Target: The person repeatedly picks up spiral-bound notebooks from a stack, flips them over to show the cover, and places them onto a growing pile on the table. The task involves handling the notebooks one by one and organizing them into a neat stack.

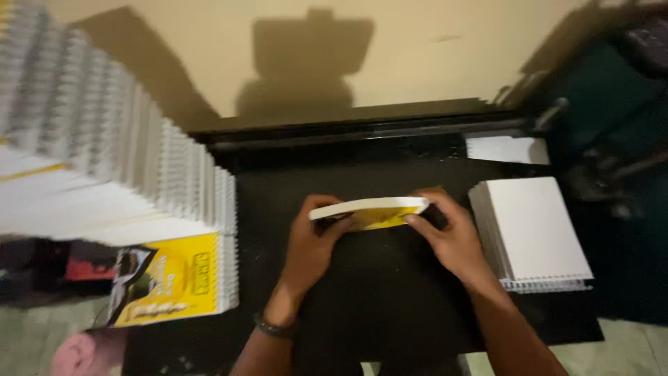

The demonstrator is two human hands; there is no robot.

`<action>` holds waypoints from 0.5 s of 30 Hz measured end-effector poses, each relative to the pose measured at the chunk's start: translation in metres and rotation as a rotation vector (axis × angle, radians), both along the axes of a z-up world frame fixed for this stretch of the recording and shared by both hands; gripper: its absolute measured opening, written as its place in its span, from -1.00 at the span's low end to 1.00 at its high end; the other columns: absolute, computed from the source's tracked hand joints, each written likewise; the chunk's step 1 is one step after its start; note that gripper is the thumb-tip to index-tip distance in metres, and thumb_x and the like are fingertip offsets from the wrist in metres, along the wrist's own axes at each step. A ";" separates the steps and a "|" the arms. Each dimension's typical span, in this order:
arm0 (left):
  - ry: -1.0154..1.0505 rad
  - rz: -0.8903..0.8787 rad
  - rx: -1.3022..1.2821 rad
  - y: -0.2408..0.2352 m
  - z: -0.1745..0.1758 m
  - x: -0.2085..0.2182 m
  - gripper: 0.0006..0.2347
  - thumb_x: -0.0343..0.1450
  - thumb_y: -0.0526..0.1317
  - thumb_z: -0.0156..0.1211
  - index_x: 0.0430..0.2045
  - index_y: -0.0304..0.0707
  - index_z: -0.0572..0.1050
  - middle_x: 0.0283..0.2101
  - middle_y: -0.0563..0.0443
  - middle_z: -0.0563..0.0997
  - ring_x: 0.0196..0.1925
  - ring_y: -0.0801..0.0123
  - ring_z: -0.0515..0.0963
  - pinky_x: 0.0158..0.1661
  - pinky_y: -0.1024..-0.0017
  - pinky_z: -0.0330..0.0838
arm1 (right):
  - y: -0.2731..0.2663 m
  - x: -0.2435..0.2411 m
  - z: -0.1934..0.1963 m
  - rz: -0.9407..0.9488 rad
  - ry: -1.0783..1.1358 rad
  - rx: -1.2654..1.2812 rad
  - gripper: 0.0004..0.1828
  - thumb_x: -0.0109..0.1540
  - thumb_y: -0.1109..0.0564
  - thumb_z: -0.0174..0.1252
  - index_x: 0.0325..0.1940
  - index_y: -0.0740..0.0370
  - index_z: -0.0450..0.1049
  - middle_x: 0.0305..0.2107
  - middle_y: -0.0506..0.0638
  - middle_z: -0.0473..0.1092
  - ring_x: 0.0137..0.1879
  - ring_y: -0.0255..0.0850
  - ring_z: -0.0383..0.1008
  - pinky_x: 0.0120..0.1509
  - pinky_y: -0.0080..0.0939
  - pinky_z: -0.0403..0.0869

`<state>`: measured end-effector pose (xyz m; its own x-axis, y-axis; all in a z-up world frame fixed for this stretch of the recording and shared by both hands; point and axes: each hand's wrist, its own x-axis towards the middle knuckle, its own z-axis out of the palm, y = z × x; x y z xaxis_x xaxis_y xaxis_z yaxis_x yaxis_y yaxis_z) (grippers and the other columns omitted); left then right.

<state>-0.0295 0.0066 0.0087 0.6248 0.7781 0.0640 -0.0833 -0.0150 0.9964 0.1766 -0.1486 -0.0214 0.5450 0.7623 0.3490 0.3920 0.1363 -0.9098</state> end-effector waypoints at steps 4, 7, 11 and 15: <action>-0.048 -0.018 0.098 0.004 0.000 -0.007 -0.77 0.40 -0.46 0.30 -0.09 -0.33 0.50 -0.14 -0.22 0.61 0.05 0.10 0.62 0.08 0.19 0.47 | -0.004 -0.013 0.026 -0.016 -0.126 -0.008 -0.73 0.23 0.34 0.29 0.00 0.40 0.50 -0.20 0.20 0.47 0.06 0.04 0.50 0.29 0.11 0.36; 0.007 -0.098 0.098 0.004 -0.009 -0.011 -0.73 0.42 -0.48 0.22 0.00 -0.40 0.43 -0.10 -0.30 0.58 0.03 -0.13 0.61 0.13 -0.02 0.44 | -0.009 -0.009 0.013 0.003 -0.083 -0.112 -0.70 0.24 0.32 0.28 0.06 0.39 0.50 -0.18 0.18 0.49 0.09 0.00 0.48 0.36 0.13 0.32; 0.152 -0.076 0.310 -0.002 -0.038 -0.024 -0.61 0.41 -0.52 -0.06 0.17 -0.41 0.23 0.02 -0.48 0.53 0.09 -0.33 0.57 0.09 -0.08 0.42 | -0.008 0.007 -0.008 0.001 -0.112 -0.404 -0.66 0.28 0.16 0.26 0.13 0.30 0.54 -0.01 0.10 0.53 0.16 -0.10 0.47 0.37 -0.01 0.31; 0.269 -0.019 0.048 -0.023 0.008 -0.069 -0.63 0.45 -0.40 -0.10 0.18 -0.19 0.25 0.15 -0.25 0.57 0.21 0.02 0.56 0.15 0.23 0.34 | -0.012 -0.039 0.026 -0.011 0.085 -0.329 -0.29 0.17 0.36 0.21 0.36 0.29 0.11 -0.01 0.29 0.43 0.09 -0.01 0.48 0.15 -0.02 0.55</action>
<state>-0.0986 -0.0160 0.0168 0.6387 0.7663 -0.0700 0.1840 -0.0638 0.9809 0.1379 -0.1609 0.0045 0.5701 0.8207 0.0385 0.3129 -0.1736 -0.9338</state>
